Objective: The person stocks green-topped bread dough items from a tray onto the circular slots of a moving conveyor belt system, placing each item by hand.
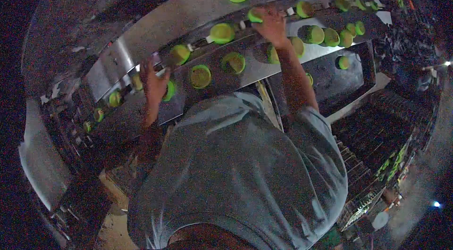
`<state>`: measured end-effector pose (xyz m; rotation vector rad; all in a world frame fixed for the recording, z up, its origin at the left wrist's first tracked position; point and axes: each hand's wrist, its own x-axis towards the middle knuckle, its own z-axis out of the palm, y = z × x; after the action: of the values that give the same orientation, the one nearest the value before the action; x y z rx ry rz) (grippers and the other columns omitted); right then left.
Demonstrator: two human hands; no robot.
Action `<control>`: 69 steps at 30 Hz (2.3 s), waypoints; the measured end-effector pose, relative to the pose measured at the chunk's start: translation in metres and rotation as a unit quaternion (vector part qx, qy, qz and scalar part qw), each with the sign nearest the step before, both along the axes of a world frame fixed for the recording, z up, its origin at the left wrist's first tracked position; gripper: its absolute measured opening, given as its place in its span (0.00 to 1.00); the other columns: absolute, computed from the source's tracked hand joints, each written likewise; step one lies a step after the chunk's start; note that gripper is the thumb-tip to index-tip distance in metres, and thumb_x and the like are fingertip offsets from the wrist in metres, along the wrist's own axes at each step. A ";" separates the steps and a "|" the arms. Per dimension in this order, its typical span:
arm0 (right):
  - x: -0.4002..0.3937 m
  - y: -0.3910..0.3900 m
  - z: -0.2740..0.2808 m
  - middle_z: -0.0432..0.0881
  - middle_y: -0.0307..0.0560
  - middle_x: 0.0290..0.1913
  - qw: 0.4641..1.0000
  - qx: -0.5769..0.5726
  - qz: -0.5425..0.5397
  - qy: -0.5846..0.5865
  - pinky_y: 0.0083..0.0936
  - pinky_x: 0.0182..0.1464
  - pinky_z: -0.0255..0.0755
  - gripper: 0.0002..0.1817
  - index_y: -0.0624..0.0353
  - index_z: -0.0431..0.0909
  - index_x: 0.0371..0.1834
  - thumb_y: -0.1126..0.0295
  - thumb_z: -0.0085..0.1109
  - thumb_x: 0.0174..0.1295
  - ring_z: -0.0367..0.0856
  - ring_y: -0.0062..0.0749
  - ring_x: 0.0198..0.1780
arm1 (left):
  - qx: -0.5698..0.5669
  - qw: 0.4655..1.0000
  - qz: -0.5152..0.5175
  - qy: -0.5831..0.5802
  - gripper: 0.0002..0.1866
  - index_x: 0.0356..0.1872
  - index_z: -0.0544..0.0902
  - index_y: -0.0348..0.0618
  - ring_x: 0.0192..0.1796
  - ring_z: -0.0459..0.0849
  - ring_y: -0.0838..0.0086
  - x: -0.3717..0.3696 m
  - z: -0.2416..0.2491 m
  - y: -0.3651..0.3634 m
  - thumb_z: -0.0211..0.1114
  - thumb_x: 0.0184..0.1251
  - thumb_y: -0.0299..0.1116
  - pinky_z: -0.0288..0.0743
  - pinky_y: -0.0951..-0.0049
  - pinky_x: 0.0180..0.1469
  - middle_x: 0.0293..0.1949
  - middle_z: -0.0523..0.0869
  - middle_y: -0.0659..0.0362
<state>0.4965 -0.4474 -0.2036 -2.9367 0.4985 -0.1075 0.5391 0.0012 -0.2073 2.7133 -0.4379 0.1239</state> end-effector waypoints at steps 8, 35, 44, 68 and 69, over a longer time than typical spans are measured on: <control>-0.002 -0.013 -0.007 0.72 0.48 0.70 0.974 0.113 0.191 -0.045 0.54 0.75 0.51 0.30 0.42 0.76 0.64 0.60 0.69 0.54 0.64 0.49 0.74 | -0.021 0.998 -0.051 0.030 0.38 0.69 0.70 0.40 0.72 0.67 0.43 -0.006 0.003 -0.034 0.74 0.60 0.43 0.64 0.45 0.71 0.71 0.67 0.40; -0.008 -0.025 -0.026 0.72 0.45 0.70 0.981 0.027 0.166 -0.099 0.60 0.76 0.48 0.31 0.39 0.77 0.63 0.52 0.69 0.52 0.63 0.48 0.75 | -0.141 0.964 -0.183 0.130 0.34 0.68 0.69 0.38 0.72 0.67 0.44 0.002 0.030 -0.105 0.73 0.64 0.39 0.68 0.51 0.71 0.72 0.63 0.40; -0.002 -0.053 -0.022 0.72 0.44 0.70 0.995 0.073 0.056 0.050 0.55 0.71 0.57 0.32 0.39 0.76 0.64 0.56 0.68 0.51 0.68 0.50 0.71 | -0.163 0.960 -0.163 0.159 0.32 0.68 0.72 0.40 0.72 0.67 0.46 -0.002 0.034 -0.109 0.73 0.64 0.36 0.69 0.53 0.70 0.71 0.66 0.42; 0.000 -0.081 -0.028 0.76 0.50 0.63 0.991 -0.101 0.035 -0.077 0.55 0.64 0.66 0.33 0.39 0.75 0.64 0.56 0.71 0.50 0.71 0.55 0.65 | -0.194 0.969 -0.078 0.133 0.31 0.66 0.74 0.41 0.73 0.68 0.50 -0.038 0.029 -0.045 0.74 0.63 0.35 0.66 0.55 0.72 0.70 0.68 0.46; 0.002 -0.079 -0.026 0.78 0.49 0.60 0.997 -0.039 0.054 -0.034 0.56 0.61 0.69 0.32 0.41 0.76 0.61 0.55 0.71 0.48 0.73 0.55 0.63 | -0.194 0.969 -0.081 0.131 0.31 0.66 0.74 0.41 0.73 0.68 0.50 -0.038 0.028 -0.045 0.74 0.63 0.35 0.66 0.55 0.72 0.70 0.68 0.46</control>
<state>0.4986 -0.5263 -0.2293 -3.0162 0.3318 -0.2187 0.5011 -0.0443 -0.1792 2.2599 -0.4938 -0.1765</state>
